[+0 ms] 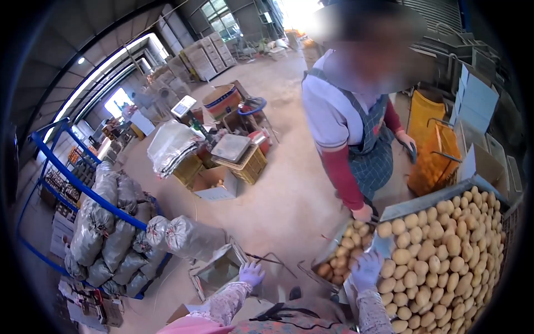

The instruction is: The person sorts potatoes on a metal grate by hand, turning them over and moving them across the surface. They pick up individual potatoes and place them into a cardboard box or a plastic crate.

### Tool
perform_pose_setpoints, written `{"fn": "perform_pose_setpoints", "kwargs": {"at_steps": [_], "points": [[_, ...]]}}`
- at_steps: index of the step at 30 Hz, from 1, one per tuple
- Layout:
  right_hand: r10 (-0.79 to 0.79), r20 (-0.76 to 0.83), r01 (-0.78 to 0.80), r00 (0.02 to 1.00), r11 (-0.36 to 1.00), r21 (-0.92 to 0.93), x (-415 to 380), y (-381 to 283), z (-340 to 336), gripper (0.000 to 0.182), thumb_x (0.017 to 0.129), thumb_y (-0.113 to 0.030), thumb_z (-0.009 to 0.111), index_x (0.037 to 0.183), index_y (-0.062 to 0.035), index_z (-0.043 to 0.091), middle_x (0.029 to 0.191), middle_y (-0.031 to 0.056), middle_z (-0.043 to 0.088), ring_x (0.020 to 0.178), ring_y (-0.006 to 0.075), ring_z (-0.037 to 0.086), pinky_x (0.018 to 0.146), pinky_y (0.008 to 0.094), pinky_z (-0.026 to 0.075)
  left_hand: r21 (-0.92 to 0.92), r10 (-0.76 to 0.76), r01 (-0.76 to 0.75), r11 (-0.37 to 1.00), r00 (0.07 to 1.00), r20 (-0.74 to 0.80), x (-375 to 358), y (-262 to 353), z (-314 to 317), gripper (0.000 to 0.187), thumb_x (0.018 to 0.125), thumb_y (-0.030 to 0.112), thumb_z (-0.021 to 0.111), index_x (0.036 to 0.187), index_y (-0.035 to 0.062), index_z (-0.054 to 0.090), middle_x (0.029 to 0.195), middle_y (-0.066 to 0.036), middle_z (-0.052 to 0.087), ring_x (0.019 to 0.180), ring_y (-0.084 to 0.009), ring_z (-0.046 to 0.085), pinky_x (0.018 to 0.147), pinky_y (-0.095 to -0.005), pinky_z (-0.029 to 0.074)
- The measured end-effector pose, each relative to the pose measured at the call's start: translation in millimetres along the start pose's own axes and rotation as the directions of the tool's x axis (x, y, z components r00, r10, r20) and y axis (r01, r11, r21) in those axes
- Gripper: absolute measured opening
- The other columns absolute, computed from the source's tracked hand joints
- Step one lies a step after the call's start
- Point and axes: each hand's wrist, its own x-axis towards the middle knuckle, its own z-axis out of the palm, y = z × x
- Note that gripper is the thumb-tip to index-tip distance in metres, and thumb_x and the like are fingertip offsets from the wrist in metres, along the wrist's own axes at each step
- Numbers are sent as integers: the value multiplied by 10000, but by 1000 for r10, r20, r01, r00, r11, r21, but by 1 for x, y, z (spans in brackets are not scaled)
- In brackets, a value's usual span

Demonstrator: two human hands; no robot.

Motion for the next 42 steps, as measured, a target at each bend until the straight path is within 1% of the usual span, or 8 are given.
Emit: {"fn": "perform_pose_setpoints", "kwargs": {"at_steps": [3, 6, 10, 15, 28, 32, 40, 42], "points": [[99, 56, -96, 993, 994, -59, -3, -4, -3, 95, 765, -207, 683, 845, -162, 704, 942, 27, 691, 1073, 286, 600, 1153, 552, 329, 55, 76, -69, 996, 989, -125, 37, -25, -2, 335, 852, 440, 618, 1040, 178, 708, 1086, -70, 670, 1091, -308, 610, 972, -505, 437], [126, 128, -110, 984, 986, -128, -7, 1, -2, 93, 757, -205, 663, 829, -169, 709, 942, 23, 688, 1099, 281, 591, 1155, 563, 315, 245, 37, -85, 966, 981, 192, 64, -56, -6, 377, 941, 422, 568, 1223, 210, 702, 1334, -108, 606, 1404, -325, 426, 1160, -546, 286], [195, 238, -172, 951, 979, -112, -5, 2, -4, 108, 747, -211, 644, 827, -172, 706, 943, 20, 687, 1120, 276, 581, 1154, 568, 309, 313, 196, -376, 872, 854, 481, 113, -97, 72, 356, 979, 437, 527, 1242, 290, 716, 1325, -106, 636, 1453, -315, 369, 1193, -529, 251], [162, 166, -141, 973, 981, -132, -12, 7, 1, 111, 735, -205, 640, 820, -179, 705, 945, 30, 689, 1110, 286, 602, 1148, 579, 312, 195, 330, -620, 760, 627, 705, 120, -90, 54, 270, 971, 348, 570, 1171, 294, 743, 1112, -40, 737, 1241, -251, 613, 1169, -500, 302], [205, 194, -203, 959, 979, -31, 0, -5, -9, 135, 778, -210, 650, 900, -189, 705, 977, 13, 685, 1132, 276, 595, 1147, 574, 318, 120, 532, -771, 626, 535, 656, 80, 38, -19, 211, 930, 266, 620, 1077, 237, 768, 957, -71, 706, 1072, -285, 658, 1178, -568, 293], [201, 166, -203, 966, 979, -1, -2, -5, -7, 156, 788, -220, 644, 926, -164, 691, 1006, 20, 675, 1137, 284, 577, 1137, 578, 344, 120, 726, -789, 603, 604, 328, 122, 117, -1, 164, 904, 260, 625, 1006, 211, 743, 939, -85, 707, 1016, -302, 671, 1134, -572, 349], [237, 200, -254, 951, 965, 61, 1, -7, -9, 199, 794, -243, 644, 953, -147, 716, 1037, 44, 684, 1145, 306, 592, 1143, 567, 348, -35, 558, -564, 825, 804, 209, 246, 309, -34, 162, 873, 306, 663, 982, 210, 735, 976, -69, 738, 1035, -305, 679, 1071, -512, 403], [267, 221, -283, 938, 958, 45, 1, -9, -12, 201, 803, -250, 646, 957, -143, 716, 1046, 44, 684, 1157, 304, 592, 1145, 555, 351, -48, 480, -480, 876, 857, 189, 266, 344, -57, 273, 922, 326, 626, 1141, 184, 707, 1213, -85, 704, 1196, -323, 617, 1098, -517, 387]]}}
